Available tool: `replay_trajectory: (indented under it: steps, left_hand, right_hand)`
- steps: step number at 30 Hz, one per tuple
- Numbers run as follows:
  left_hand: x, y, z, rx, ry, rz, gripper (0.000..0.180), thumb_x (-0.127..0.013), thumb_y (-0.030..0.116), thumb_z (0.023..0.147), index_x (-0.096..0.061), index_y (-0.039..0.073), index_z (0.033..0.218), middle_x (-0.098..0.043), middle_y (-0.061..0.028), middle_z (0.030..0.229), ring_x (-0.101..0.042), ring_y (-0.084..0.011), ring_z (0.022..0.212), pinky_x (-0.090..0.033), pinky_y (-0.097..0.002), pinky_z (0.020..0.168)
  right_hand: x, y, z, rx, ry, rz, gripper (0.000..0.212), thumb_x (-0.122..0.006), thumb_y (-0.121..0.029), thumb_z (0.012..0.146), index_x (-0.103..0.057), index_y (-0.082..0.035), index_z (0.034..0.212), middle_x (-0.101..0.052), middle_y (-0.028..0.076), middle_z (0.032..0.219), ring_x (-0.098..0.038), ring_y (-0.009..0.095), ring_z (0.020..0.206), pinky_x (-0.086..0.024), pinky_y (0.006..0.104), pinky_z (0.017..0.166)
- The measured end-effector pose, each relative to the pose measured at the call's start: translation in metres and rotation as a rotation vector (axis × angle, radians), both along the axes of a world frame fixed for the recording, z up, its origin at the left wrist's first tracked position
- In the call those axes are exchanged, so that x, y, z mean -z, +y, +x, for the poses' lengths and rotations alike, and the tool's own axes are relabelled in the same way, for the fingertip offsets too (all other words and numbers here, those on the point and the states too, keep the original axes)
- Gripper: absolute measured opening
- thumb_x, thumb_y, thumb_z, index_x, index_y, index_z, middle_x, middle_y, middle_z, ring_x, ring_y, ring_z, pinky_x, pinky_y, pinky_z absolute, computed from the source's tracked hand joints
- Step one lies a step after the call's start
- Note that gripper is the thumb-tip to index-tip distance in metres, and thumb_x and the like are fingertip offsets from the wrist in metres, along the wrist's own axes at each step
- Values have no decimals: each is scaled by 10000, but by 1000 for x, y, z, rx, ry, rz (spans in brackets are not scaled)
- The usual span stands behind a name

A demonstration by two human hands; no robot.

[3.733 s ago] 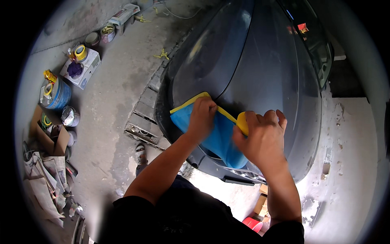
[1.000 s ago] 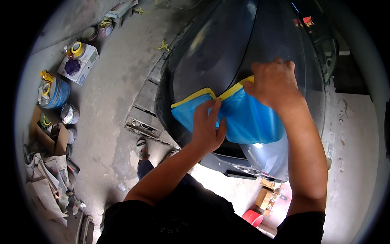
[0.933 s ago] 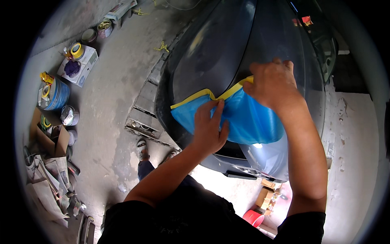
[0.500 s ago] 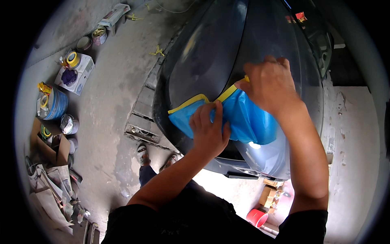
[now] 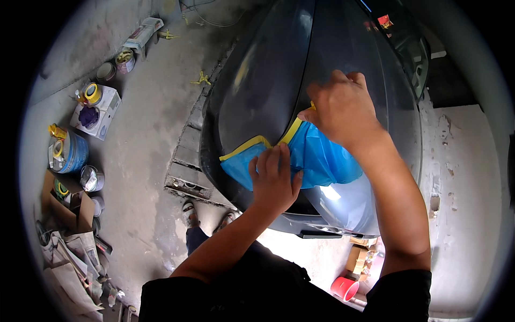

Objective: The person retrieves a roll of blue tape with a yellow edge from a shelf and walks to a gray car. They apply the tape along the hood and front fender, smoothing it down by hand to conform to the vehicle's contours.

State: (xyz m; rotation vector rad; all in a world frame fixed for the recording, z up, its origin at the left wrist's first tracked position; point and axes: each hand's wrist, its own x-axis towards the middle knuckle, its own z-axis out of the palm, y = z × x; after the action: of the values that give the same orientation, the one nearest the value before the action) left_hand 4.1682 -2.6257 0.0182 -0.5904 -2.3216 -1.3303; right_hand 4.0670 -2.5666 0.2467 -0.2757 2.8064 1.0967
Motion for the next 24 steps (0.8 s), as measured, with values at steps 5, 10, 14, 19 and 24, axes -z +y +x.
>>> replay_trajectory:
  steps: [5,10,14,19,24]
  left_hand:
    - [11,-13,2,69,-119,349,461,-597,221,999,-500,6,1394,-500,-190,1318,-502,-339,1200,-395,-476,1004]
    - [6,-12,-9,128,-662,737,277,-623,194,1017,-572,26,1232,-632,-115,1130,-617,-199,969,-491,-323,825]
    - [2,-12,-17,96,-768,773,274,-677,220,991,-618,12,1160,-671,-68,968,-624,-138,877,-490,-287,800]
    - [-9,-17,-30,153,-989,859,215,-696,192,972,-668,-4,1058,-662,-54,902,-601,-120,851,-471,-264,779]
    - [-17,-24,-39,238,-1189,945,163,-671,171,980,-674,16,1030,-618,-18,868,-537,-86,796,-429,-253,727]
  right_hand:
    - [2,-5,7,-1,-13,-4,318,-715,-403,914,-760,-110,1027,-717,60,792,-625,215,1051,-424,445,967]
    - [3,-3,10,8,0,-6,302,-718,-389,914,-759,-106,1015,-715,54,785,-628,216,1037,-423,440,958]
    - [3,-2,16,-62,41,-106,324,-767,-384,865,-733,-69,930,-677,104,749,-645,252,932,-455,449,920]
    - [2,-3,22,-84,65,-110,325,-784,-378,850,-722,-64,900,-674,104,736,-641,252,898,-456,449,893]
    - [1,-8,25,-35,30,-49,287,-742,-385,885,-748,-104,944,-701,62,752,-640,226,978,-444,425,885]
